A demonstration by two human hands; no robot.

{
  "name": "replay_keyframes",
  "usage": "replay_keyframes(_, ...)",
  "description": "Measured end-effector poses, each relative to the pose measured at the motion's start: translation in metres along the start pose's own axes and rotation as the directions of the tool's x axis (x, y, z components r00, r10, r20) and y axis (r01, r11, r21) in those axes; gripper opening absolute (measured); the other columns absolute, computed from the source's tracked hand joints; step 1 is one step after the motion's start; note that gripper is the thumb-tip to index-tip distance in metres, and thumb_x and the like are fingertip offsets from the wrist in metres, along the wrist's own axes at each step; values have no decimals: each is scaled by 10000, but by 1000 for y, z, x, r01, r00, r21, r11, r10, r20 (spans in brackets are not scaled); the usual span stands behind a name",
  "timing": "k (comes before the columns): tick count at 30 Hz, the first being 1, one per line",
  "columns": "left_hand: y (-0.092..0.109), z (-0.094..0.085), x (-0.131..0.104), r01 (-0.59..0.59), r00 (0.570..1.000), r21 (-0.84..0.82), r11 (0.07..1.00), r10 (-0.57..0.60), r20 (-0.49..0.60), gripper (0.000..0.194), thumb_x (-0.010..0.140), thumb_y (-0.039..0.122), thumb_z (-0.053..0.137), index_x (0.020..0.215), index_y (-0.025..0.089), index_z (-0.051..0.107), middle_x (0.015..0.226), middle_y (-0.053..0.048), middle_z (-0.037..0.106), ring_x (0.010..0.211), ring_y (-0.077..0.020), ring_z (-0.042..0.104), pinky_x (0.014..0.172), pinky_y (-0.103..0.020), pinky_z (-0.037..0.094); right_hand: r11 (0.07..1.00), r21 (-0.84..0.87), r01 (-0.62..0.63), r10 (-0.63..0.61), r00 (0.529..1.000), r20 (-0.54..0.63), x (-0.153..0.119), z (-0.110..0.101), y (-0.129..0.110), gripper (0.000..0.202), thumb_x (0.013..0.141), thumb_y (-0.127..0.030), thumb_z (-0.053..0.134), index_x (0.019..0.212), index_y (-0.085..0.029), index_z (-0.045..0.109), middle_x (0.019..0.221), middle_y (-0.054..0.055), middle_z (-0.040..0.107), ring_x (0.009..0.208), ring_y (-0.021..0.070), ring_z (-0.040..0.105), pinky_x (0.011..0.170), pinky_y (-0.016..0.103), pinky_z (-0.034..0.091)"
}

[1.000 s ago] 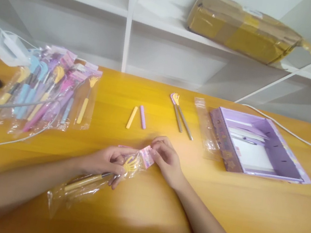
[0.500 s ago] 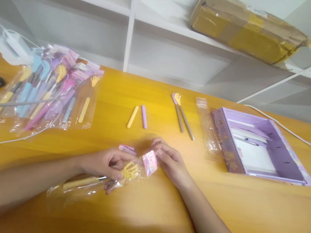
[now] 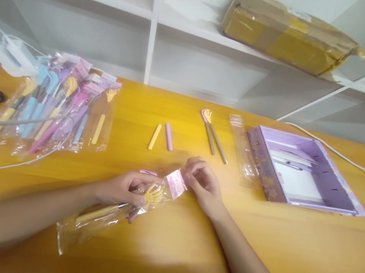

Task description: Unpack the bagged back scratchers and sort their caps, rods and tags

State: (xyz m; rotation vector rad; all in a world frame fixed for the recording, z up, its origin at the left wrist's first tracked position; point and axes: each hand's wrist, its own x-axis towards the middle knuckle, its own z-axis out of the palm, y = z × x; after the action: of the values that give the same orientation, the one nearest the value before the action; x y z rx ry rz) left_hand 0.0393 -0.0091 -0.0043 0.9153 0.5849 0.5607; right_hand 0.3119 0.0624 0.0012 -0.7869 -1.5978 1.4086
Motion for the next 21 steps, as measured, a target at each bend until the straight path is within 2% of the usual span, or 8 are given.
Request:
replay_keyframes(2, 0, 1, 0, -6, 1000, -22, 1000, 5, -22, 732, 936, 320, 811, 1600, 173, 541, 526, 64, 579, 449, -152, 653, 462, -198, 485, 997, -76, 16, -15, 1000, 16, 1, -2, -1, 216, 1020, -412, 706, 908, -229, 680, 1074, 76, 548, 970, 210, 566, 826, 342, 487)
replay_keyframes(7, 1, 1, 1, 15, 1000, -6, 1000, -15, -18, 697, 942, 315, 801, 1579, 169, 560, 583, 43, 627, 441, -138, 641, 461, -198, 487, 983, -178, -39, 58, 993, 106, 0, -4, -1, 274, 1034, -476, 671, 947, -229, 752, 1072, 88, 560, 1028, 235, 582, 927, 390, 505)
replay_keyframes(12, 0, 1, 1, 21, 999, -26, 999, -21, -28, 679, 934, 314, 811, 1556, 170, 578, 541, 95, 506, 455, -144, 648, 448, -184, 462, 994, -78, -75, 86, 986, 141, 1, -3, -1, 275, 995, -474, 732, 914, -212, 723, 1059, 77, 559, 991, 211, 591, 897, 353, 516)
replay_keyframes(18, 0, 1, 1, 47, 999, 44, 998, -48, 16, 645, 970, 324, 778, 1564, 194, 566, 618, 67, 579, 511, -137, 683, 510, -195, 516, 992, -49, -115, 122, 975, 184, 0, -8, -1, 274, 948, -464, 785, 878, -202, 750, 1067, 86, 553, 978, 209, 579, 846, 327, 510)
replay_keyframes(21, 2, -1, -1, 87, 994, 69, 994, -92, 65, 618, 976, 315, 765, 1547, 193, 564, 588, 96, 505, 477, -124, 644, 481, -179, 487, 987, 22, -162, 159, 982, 101, 2, -15, 4, 339, 914, -524, 797, 864, -189, 780, 1095, 91, 539, 941, 200, 569, 775, 305, 498)
